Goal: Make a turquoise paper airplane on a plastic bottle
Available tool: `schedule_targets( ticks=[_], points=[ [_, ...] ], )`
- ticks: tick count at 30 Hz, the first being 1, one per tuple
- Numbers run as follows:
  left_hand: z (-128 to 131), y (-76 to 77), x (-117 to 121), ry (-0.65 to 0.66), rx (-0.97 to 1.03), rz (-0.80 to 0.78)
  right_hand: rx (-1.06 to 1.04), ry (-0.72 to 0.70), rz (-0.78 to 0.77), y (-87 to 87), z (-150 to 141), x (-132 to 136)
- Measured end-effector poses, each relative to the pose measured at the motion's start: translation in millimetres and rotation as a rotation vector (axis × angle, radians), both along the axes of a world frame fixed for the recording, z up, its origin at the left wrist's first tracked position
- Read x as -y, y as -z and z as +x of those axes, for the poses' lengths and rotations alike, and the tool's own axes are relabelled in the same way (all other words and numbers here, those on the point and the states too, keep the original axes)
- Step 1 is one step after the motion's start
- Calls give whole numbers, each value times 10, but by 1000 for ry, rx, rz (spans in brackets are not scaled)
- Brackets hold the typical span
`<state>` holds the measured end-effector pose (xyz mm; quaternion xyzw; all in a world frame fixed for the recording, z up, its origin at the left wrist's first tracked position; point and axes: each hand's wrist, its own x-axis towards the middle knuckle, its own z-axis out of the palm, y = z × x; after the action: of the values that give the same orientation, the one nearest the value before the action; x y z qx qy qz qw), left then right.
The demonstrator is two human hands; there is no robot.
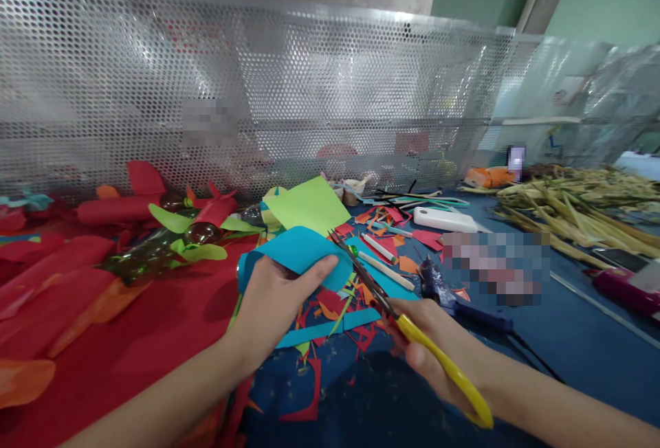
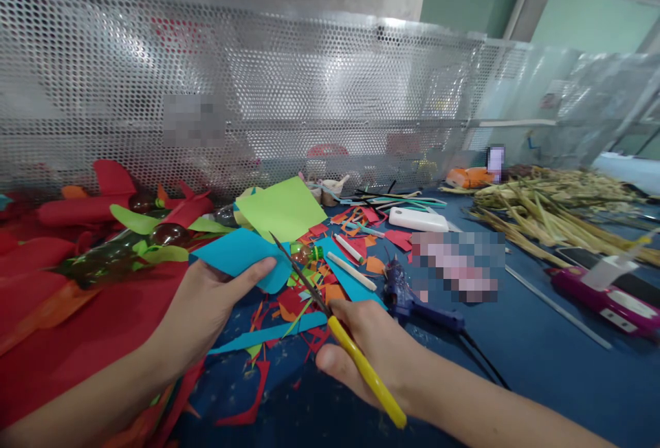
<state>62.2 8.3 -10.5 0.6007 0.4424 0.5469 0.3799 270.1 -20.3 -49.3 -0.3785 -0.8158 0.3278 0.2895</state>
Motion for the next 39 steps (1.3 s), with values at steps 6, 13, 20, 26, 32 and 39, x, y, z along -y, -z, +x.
schedule_targets(
  ticks=[6,13,20,26,32,39],
  points=[
    [17,-9,-7,61,142,-44,-12,-14,34,-18,16,1],
    [-1,-15,-10,70,157,-72,10,-11,18,-12,27,2],
    [-9,-51,-49,28,189,-78,0,-2,7,-38,16,16],
    [-65,-36,-117,77,179,28,37,0,29,-40,13,9],
    [-70,-1,-130,144,200,10,20,6,30,-25,1,3],
    [-23,20,-110,130,242,-7,25,17,37,4,-4,-4]
  ],
)
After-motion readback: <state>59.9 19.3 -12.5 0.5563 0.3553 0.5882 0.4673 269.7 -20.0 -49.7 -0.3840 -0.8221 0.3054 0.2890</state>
